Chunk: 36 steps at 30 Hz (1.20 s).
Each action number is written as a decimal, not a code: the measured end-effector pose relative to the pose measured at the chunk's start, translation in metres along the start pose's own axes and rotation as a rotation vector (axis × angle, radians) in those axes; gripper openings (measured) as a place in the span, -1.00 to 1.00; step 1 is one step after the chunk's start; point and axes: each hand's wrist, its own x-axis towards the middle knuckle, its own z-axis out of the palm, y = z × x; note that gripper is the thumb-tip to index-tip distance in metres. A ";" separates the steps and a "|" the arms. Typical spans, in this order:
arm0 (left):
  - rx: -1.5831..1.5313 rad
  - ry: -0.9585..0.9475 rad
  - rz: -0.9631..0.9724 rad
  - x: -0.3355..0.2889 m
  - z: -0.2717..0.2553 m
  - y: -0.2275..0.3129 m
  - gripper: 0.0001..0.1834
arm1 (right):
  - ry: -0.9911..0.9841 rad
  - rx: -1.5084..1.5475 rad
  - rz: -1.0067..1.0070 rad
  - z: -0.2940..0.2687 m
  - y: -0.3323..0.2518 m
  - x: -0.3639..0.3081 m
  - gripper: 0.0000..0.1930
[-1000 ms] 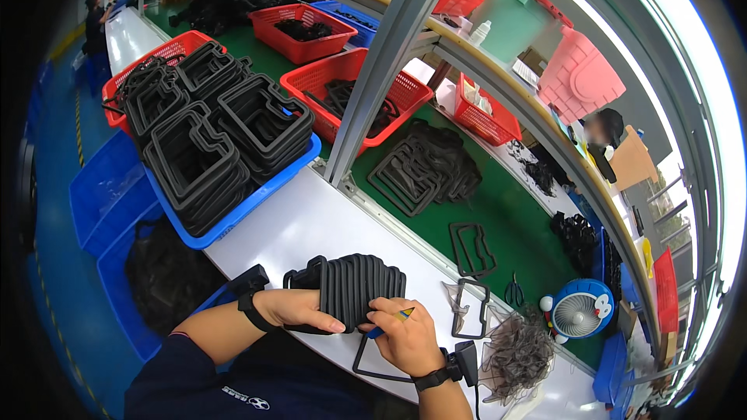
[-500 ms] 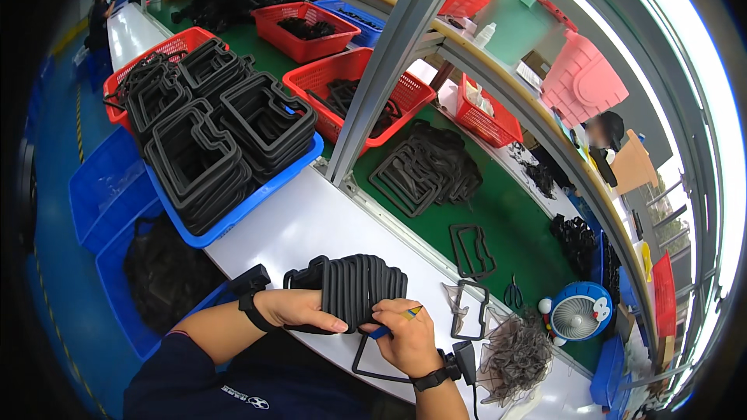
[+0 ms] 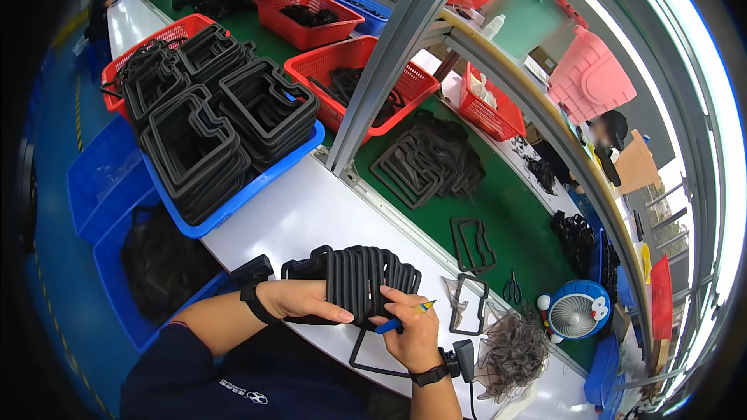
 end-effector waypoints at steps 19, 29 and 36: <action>0.026 -0.005 0.055 0.001 0.000 -0.004 -0.39 | -0.046 -0.043 0.062 -0.001 -0.002 -0.003 -0.57; -0.041 -0.027 0.038 0.002 0.003 0.000 -0.18 | 0.047 0.025 0.037 0.005 0.005 -0.006 -0.52; 0.010 -0.001 0.030 0.002 0.000 -0.006 -0.19 | 0.019 -0.006 0.006 0.007 0.007 -0.010 -0.45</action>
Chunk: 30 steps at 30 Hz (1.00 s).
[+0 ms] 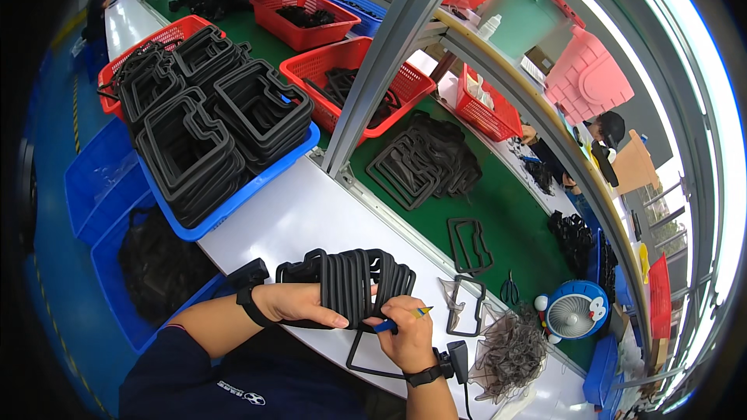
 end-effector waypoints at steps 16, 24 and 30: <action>0.297 -0.278 -0.091 -0.036 -0.021 0.013 0.11 | 0.071 0.232 -0.105 0.018 -0.012 0.012 -0.36; 0.548 -0.178 -0.235 -0.032 -0.018 0.015 -0.25 | 0.199 0.814 0.208 0.038 -0.038 0.023 -0.39; 0.273 -0.118 0.031 -0.030 -0.025 0.004 -0.16 | 0.230 0.994 0.218 0.040 -0.038 0.036 -0.45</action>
